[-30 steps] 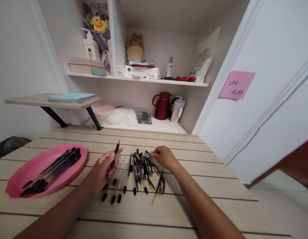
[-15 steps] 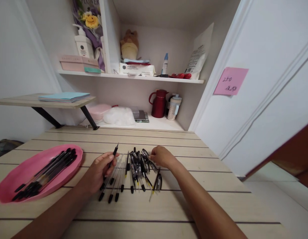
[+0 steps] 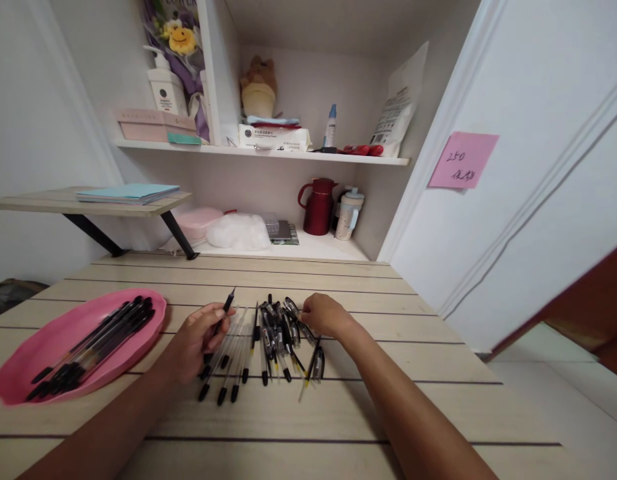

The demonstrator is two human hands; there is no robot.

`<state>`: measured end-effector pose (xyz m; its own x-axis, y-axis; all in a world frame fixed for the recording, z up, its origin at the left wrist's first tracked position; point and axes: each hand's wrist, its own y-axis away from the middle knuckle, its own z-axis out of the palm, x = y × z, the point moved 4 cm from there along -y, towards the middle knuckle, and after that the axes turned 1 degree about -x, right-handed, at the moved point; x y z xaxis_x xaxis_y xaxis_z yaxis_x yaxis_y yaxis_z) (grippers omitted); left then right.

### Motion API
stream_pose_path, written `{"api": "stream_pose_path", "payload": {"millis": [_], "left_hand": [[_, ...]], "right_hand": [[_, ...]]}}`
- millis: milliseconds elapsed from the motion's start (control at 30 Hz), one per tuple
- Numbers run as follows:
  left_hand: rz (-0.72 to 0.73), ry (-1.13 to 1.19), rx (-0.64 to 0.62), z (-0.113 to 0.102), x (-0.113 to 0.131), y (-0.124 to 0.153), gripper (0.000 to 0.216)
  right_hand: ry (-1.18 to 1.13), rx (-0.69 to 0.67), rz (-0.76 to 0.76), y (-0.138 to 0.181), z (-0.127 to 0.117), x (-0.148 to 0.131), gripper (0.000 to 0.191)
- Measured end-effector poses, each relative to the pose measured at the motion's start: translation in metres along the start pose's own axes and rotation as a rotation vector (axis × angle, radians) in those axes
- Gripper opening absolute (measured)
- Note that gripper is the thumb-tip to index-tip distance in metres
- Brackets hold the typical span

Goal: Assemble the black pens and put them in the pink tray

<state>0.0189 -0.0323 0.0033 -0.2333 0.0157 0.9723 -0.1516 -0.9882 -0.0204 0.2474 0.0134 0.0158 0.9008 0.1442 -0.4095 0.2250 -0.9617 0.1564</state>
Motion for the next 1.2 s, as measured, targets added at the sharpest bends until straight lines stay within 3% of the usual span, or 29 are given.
{"api": "stream_pose_path", "payload": {"millis": [333, 533, 667, 900, 1067, 1200], "left_hand": [[-0.019, 0.077, 0.008, -0.003, -0.003, -0.003, 0.019], [-0.034, 0.092, 0.002, -0.003, -0.006, -0.004, 0.019], [-0.028, 0.077, -0.002, -0.003, -0.007, -0.004, 0.02], [-0.041, 0.057, -0.021, -0.004, -0.008, -0.005, 0.02], [-0.042, 0.052, -0.023, -0.004, -0.008, -0.005, 0.021], [-0.051, 0.039, -0.013, -0.003, -0.008, -0.004, 0.02]], "right_hand": [[0.024, -0.059, -0.055, 0.004, 0.006, -0.013, 0.019], [-0.147, -0.101, -0.072, 0.003, 0.012, -0.012, 0.013], [-0.218, -0.129, -0.19, 0.01, 0.015, -0.023, 0.012], [-0.02, -0.068, -0.334, 0.022, 0.016, -0.044, 0.023], [0.249, -0.031, -0.241, 0.027, 0.01, -0.044, 0.012], [0.415, -0.049, -0.211, 0.033, 0.014, -0.047, 0.022]]}}
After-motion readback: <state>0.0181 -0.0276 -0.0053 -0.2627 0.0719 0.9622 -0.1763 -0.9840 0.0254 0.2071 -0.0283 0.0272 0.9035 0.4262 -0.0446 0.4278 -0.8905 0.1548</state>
